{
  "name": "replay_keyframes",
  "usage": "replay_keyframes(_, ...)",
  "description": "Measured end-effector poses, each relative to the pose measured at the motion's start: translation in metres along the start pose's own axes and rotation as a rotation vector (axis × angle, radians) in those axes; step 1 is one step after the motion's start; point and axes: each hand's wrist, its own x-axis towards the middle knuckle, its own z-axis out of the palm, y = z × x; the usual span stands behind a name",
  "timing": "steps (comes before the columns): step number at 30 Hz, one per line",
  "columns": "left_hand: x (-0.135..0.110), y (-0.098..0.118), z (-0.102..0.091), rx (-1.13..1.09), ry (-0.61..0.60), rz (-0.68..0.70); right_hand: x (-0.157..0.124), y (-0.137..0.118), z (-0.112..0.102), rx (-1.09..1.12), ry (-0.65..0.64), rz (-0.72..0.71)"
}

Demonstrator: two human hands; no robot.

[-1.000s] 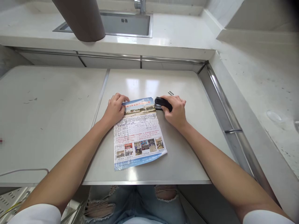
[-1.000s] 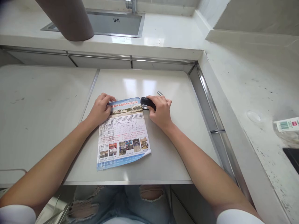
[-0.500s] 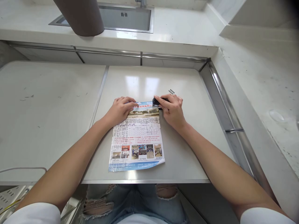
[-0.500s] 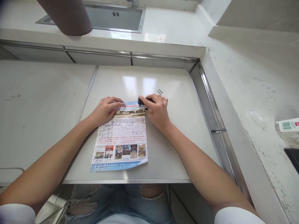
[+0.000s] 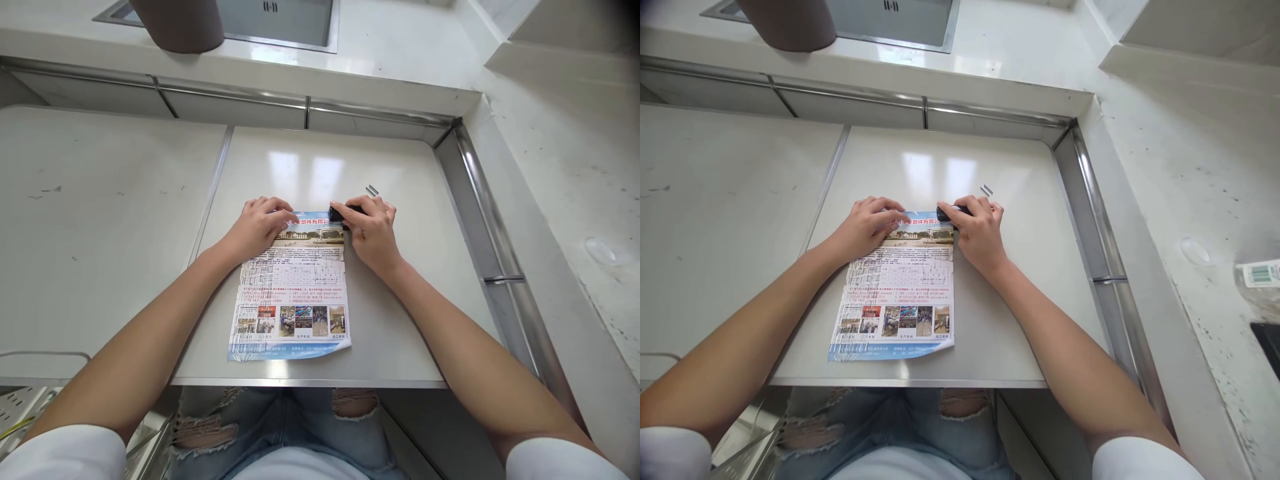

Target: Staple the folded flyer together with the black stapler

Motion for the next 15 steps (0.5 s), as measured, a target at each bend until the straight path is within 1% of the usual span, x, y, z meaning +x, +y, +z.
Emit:
replay_keyframes(7,0.001,0.003,0.001,-0.004,0.009,-0.006,0.001,-0.002,-0.002,-0.047,-0.036,-0.010)
replay_keyframes(15,0.002,0.007,0.002,-0.020,0.017,-0.023,0.001,-0.013,-0.003,-0.109,-0.063,-0.018)
